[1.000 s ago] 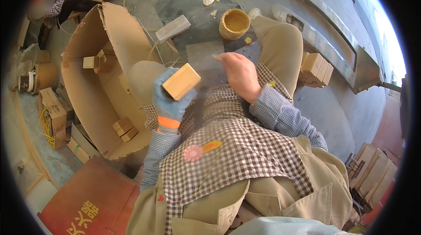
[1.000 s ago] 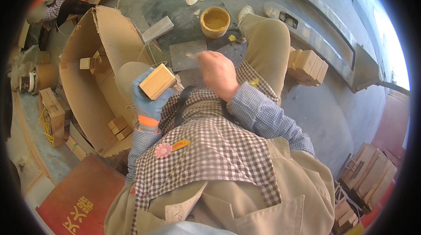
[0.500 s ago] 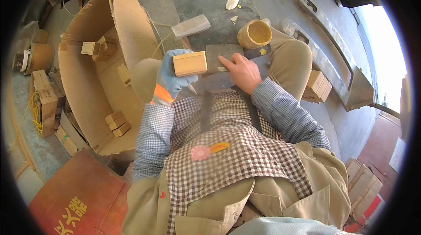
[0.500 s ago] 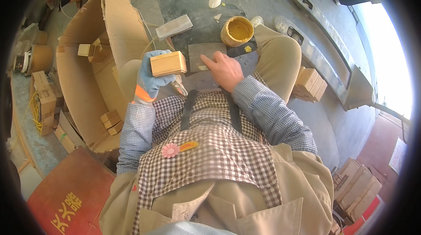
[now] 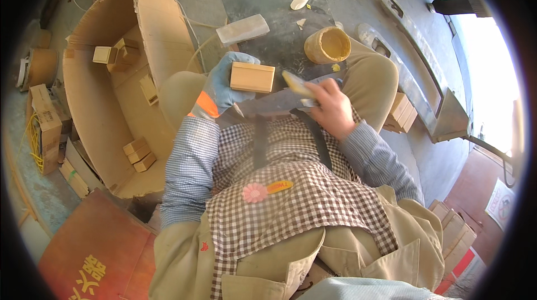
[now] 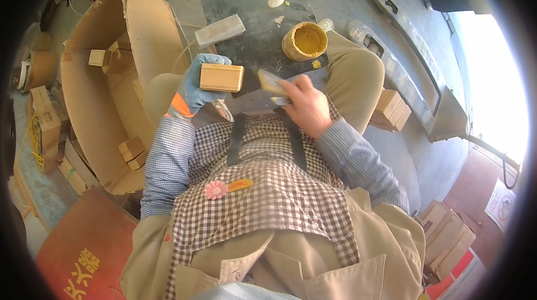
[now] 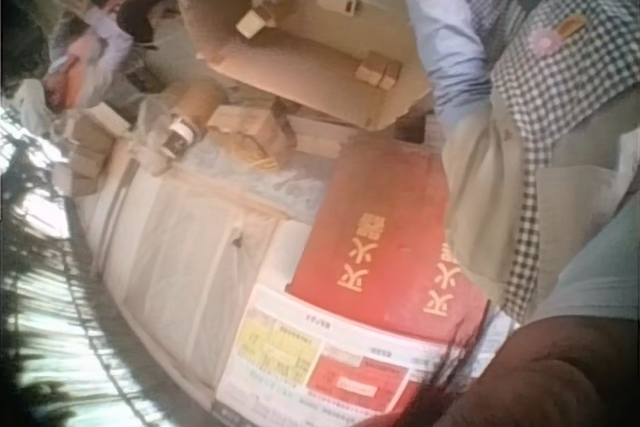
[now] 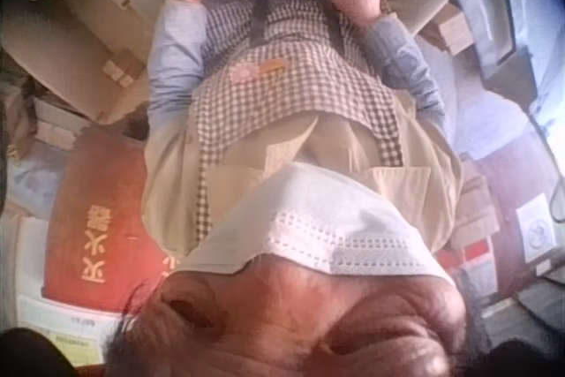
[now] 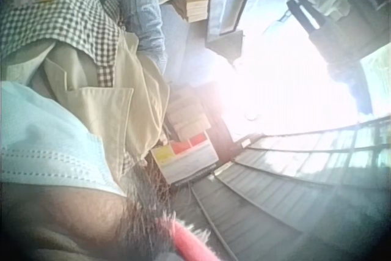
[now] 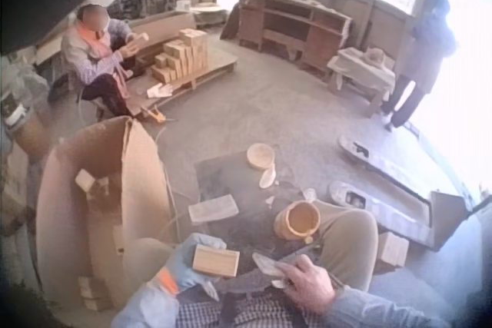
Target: The person sits on the floor and assembles small wooden boxes by applying glue to the edges and pressing the pieces together. They repeatedly pick up unfinished boxes, apply glue, and place the completed units into a large cardboard box.
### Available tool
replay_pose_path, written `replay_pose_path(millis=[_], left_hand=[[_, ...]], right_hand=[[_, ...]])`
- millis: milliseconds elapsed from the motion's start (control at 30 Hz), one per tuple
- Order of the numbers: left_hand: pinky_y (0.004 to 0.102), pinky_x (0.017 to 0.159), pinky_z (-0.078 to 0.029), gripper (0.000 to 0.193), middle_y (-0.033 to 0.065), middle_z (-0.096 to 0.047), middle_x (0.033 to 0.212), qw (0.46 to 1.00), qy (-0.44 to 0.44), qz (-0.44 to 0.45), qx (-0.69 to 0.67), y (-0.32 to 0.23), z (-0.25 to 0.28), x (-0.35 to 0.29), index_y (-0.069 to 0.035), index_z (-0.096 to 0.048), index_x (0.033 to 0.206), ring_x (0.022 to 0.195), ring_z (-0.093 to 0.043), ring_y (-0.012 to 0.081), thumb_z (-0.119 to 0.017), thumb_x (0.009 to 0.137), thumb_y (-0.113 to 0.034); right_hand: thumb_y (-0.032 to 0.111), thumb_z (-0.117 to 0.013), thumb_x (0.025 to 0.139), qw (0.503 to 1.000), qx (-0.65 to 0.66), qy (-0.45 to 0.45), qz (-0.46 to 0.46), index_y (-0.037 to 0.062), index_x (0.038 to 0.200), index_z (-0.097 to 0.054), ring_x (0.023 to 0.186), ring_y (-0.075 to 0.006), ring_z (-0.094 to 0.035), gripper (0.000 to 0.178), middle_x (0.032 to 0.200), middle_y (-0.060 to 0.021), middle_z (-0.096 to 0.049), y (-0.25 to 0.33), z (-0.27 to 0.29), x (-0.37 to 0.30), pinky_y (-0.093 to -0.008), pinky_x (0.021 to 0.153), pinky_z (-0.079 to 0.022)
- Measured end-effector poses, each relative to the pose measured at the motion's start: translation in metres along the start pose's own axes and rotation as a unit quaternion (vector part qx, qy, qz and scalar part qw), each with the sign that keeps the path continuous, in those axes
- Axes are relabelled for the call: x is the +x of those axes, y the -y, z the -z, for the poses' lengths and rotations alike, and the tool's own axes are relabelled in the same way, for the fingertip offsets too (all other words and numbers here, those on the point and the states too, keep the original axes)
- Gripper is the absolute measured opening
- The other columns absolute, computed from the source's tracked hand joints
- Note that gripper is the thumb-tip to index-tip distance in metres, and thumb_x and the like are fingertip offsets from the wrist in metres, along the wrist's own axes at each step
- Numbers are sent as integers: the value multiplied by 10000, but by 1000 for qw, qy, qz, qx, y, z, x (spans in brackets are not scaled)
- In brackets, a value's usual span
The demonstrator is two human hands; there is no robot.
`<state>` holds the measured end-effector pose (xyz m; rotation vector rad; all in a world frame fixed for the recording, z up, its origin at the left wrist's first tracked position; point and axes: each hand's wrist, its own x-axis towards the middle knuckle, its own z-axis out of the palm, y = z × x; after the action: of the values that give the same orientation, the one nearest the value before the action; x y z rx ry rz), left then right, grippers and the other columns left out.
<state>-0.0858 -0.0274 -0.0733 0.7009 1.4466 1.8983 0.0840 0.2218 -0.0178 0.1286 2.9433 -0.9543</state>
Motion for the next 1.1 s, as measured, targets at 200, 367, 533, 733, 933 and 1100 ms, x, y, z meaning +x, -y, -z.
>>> replay_pose_path(millis=[200,367,533,733,933,1100], left_hand=[[344,988,-482,609,44,-617,1195,998,27,53,-9,-10,-11,9,-92,-566,1182,1150,-580,169,-847,653,19],[328,967,-494,616,21,-643,1144,994,12,109,-9,-9,-9,7,-82,-567,1211,1095,-602,137,-841,666,8],[329,927,-516,600,39,-637,1169,989,-50,129,-51,6,-13,1,-67,-550,1257,1059,-618,158,-820,725,-5],[321,903,-519,686,57,-683,1137,989,13,36,146,-1,-10,3,-68,-556,1308,1070,-643,169,-850,689,-49],[315,854,-549,488,68,-650,1133,935,-115,201,-270,5,-17,1,-33,-545,1298,1006,-625,137,-724,845,-18],[307,913,-552,406,99,-633,1233,994,45,19,100,20,-9,1,-14,-536,1333,1082,-629,157,-615,935,-20]], right_hand=[[-37,-697,680,996,37,-77,21,86,1256,-671,868,-257,-631,590,1049,-102,-561,49,44,6,-381,743,-549],[-50,-675,670,973,-33,12,227,51,1320,-600,970,-256,-663,662,1361,-76,-573,58,31,41,-365,789,-575],[-13,-667,676,967,-49,23,250,29,1285,-613,928,-230,-662,613,1395,-49,-563,68,17,65,-346,741,-575],[24,-669,661,958,-124,96,242,33,1290,-606,785,-196,-621,632,1421,-43,-550,64,46,62,-333,659,-562],[53,-668,681,935,-108,56,333,21,1301,-592,748,-182,-604,625,1437,-69,-541,67,31,73,-332,629,-547],[60,-677,688,933,-117,86,330,27,1310,-581,754,-184,-607,630,1436,-78,-546,64,48,66,-337,633,-542]])
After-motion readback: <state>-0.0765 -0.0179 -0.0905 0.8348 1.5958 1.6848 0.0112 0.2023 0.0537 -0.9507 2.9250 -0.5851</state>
